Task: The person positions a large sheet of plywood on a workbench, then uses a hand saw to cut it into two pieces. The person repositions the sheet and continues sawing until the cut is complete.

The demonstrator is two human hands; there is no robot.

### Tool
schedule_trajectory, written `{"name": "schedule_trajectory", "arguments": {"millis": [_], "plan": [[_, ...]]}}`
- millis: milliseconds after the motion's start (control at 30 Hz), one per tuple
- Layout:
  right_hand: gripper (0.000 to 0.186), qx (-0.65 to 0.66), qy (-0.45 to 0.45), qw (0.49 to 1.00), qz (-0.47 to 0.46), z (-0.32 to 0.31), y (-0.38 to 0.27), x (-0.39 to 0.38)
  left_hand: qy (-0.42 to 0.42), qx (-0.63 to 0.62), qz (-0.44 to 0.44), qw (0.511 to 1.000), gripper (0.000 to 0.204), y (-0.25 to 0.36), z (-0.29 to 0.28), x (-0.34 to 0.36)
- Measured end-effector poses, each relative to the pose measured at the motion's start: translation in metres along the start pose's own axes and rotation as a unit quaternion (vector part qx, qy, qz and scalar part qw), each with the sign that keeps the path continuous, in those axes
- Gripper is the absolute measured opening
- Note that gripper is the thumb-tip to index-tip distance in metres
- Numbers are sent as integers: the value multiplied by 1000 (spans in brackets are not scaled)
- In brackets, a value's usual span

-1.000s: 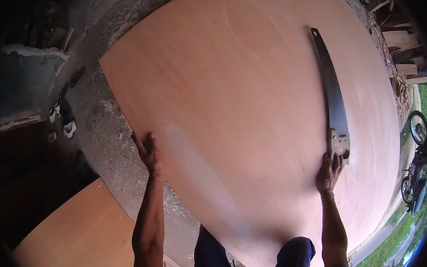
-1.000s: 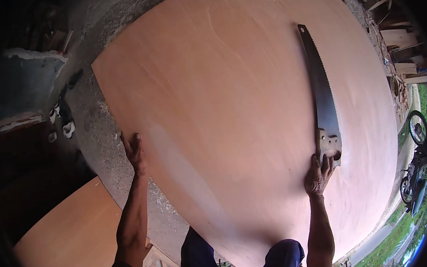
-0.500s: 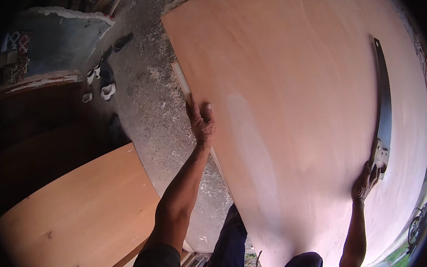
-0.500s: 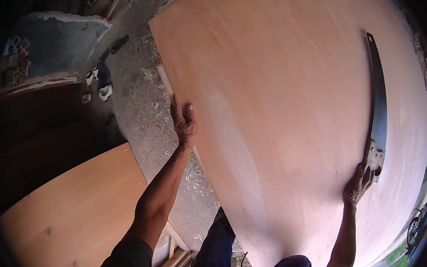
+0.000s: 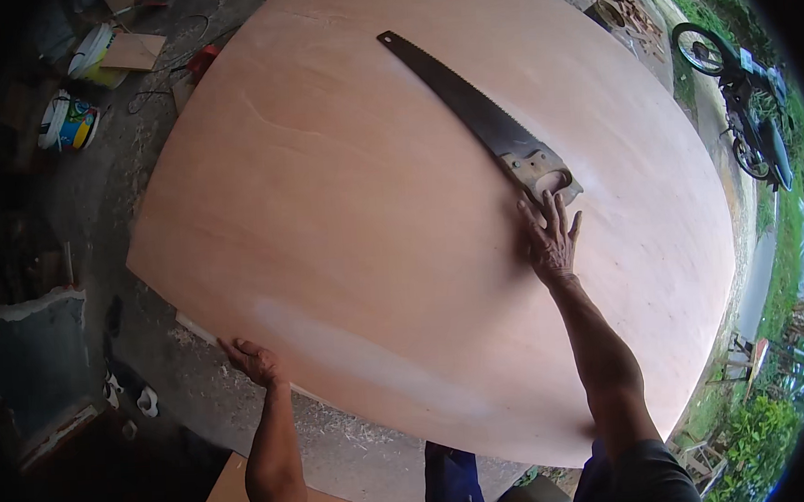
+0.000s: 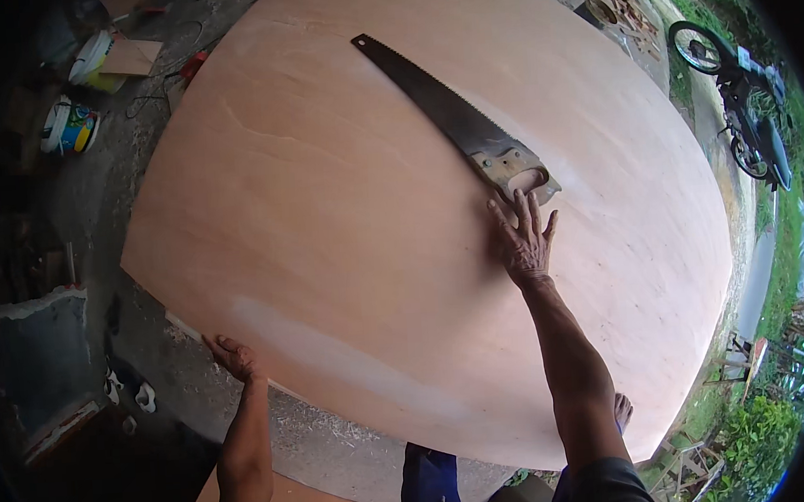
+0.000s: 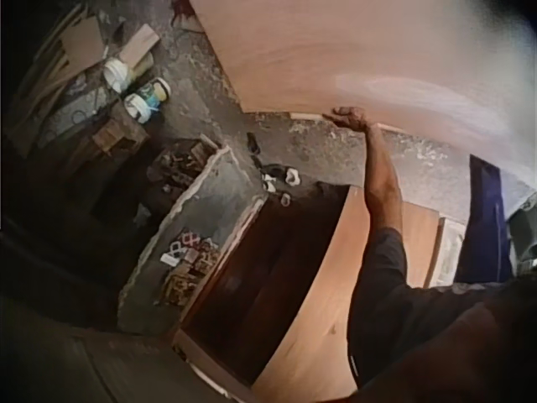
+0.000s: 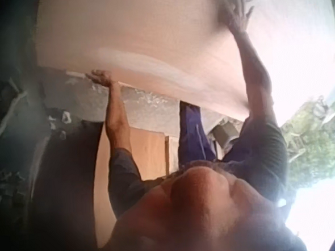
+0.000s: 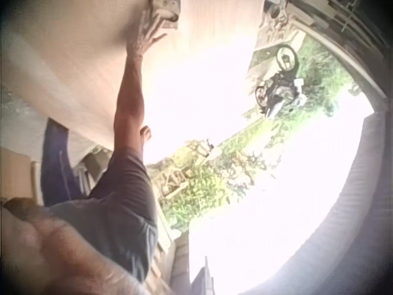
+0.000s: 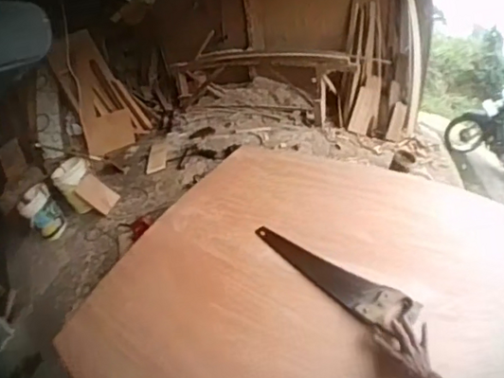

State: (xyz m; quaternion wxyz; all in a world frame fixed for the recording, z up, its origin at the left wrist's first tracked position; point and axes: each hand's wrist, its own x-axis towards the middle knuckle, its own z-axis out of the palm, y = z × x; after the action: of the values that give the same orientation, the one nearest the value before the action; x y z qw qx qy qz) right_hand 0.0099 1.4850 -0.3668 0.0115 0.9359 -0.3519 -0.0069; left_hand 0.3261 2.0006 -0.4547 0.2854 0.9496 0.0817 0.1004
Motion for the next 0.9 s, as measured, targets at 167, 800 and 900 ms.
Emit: {"name": "schedule_trajectory", "arguments": {"millis": [167,800,900], "plan": [[72,146,27,913,381,13,-59,-147,-44,18,3,999,55,-18,3,8],[44,275,283,139,908,21,5,-569,-120,165,16,979,46,-18,1,25],[19,343,231,132,901,19,19,-590,-136,217,41,966,45,-22,2,33]]}}
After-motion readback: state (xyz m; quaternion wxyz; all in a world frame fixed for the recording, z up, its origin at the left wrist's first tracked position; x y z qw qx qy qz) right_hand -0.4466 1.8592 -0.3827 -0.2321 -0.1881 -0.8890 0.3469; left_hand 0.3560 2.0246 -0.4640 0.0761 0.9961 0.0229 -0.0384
